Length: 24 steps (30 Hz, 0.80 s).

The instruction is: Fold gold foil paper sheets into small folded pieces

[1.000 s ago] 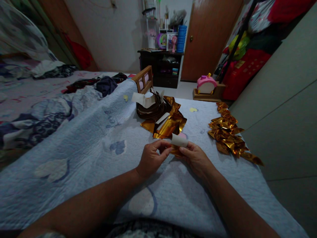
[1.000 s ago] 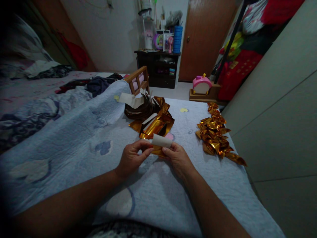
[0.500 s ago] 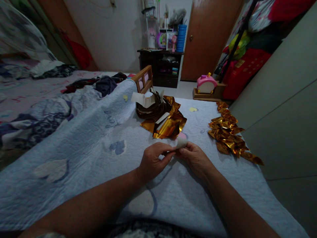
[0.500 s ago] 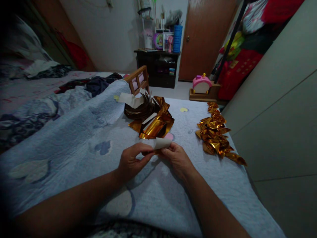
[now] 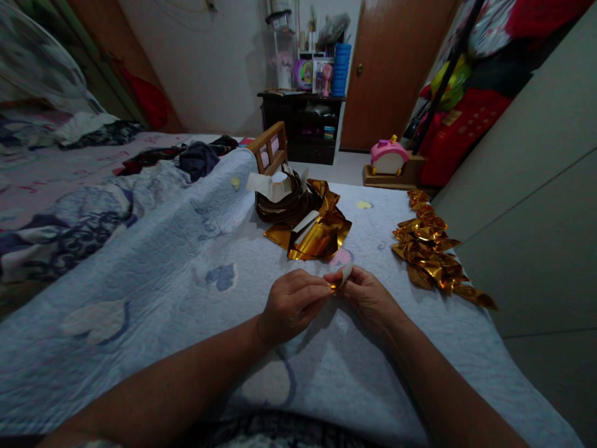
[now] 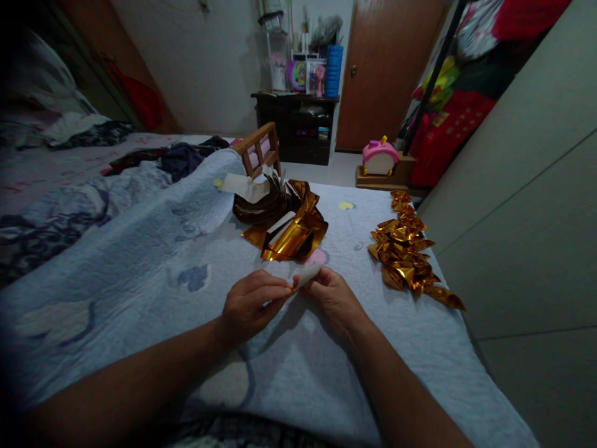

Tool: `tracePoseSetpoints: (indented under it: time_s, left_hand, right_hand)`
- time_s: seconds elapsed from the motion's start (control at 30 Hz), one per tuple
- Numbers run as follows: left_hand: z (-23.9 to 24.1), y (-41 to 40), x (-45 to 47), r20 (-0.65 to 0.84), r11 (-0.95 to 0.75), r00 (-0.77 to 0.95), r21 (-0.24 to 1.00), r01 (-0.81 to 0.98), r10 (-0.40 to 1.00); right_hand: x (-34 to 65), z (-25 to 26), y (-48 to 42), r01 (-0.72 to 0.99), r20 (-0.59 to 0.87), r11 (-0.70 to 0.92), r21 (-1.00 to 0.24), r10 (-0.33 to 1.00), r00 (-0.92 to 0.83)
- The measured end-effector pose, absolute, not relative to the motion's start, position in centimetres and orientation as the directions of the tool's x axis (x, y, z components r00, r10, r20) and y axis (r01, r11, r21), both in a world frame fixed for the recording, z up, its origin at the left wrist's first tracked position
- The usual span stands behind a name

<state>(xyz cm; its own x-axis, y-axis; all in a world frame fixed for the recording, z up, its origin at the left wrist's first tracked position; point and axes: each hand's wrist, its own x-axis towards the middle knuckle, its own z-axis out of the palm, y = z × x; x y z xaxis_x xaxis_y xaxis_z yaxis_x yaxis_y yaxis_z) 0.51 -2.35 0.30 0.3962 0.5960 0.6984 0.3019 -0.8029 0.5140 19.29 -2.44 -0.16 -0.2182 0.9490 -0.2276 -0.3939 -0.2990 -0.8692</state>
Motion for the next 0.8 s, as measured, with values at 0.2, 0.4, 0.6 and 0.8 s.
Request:
tracePoseSetpoints:
  time_s: [0.2, 0.4, 0.6, 0.8]
  left_hand:
    - [0.5, -2.2, 0.5, 0.804, -0.892, 0.405, 0.326, 0.313, 0.436]
    - [0.4, -2.1, 0.6, 0.832, -0.910, 0.387, 0.307, 0.277, 0.399]
    - [0.3, -2.1, 0.6, 0.797, -0.863, 0.338, 0.429, 0.268, 0.501]
    - [0.6, -2.0, 0.7, 0.756, -0.812, 0.300, 0.520, 0.264, 0.582]
  right_hand:
    - [19.4, -0.5, -2.5, -0.400, -0.230, -0.305, -0.864, 0.947, -0.225]
    - [19.6, -0.9, -2.5, -0.408, -0.235, -0.315, -0.857, 0.944, -0.233]
    - [19.6, -1.2, -2.3, -0.400, -0.215, -0.294, -0.868, 0.949, -0.230]
    - [19.6, -1.5, -2.1, -0.398, -0.201, -0.270, -0.877, 0.957, -0.208]
